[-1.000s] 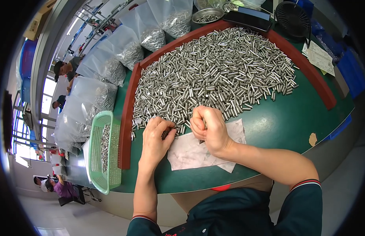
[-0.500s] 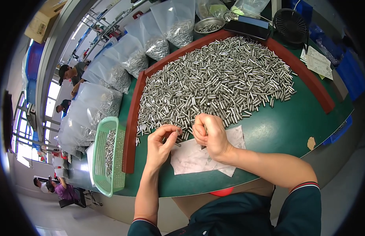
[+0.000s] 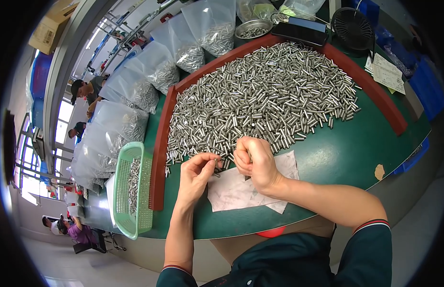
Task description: Sorting and inspecting small metal industrial components at a workbench.
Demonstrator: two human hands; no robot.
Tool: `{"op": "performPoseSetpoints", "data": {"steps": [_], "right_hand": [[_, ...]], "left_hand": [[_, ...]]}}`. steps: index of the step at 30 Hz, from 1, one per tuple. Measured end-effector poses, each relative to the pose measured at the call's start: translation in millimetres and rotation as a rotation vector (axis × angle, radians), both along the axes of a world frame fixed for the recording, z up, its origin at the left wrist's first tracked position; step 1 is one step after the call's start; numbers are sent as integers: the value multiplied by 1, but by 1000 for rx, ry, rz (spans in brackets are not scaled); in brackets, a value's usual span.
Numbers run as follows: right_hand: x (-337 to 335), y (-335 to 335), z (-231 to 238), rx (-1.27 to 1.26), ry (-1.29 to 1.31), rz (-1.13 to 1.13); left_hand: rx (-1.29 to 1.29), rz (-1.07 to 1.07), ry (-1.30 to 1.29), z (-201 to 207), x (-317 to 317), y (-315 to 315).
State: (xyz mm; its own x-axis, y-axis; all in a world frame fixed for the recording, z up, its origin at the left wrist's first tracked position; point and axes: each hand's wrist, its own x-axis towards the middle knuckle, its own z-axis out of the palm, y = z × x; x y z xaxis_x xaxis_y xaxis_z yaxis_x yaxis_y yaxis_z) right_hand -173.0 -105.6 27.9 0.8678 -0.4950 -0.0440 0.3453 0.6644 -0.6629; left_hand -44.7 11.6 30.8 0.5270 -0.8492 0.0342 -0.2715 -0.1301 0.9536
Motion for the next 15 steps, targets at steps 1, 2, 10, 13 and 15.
{"op": "performPoseSetpoints", "data": {"steps": [1,2,10,13,15], "right_hand": [[0,0,0,7,1,-2],[0,0,0,7,1,-1],[0,0,3,37,9,-17],[2,0,2,45,7,-11],[1,0,0,16,-3,-7]], "left_hand": [[5,-7,225,5,0,1],[9,-14,449,8,1,1],[-73,9,913,7,11,7],[-64,-32,926,7,13,7],[-70,-48,948,6,14,7]]}}
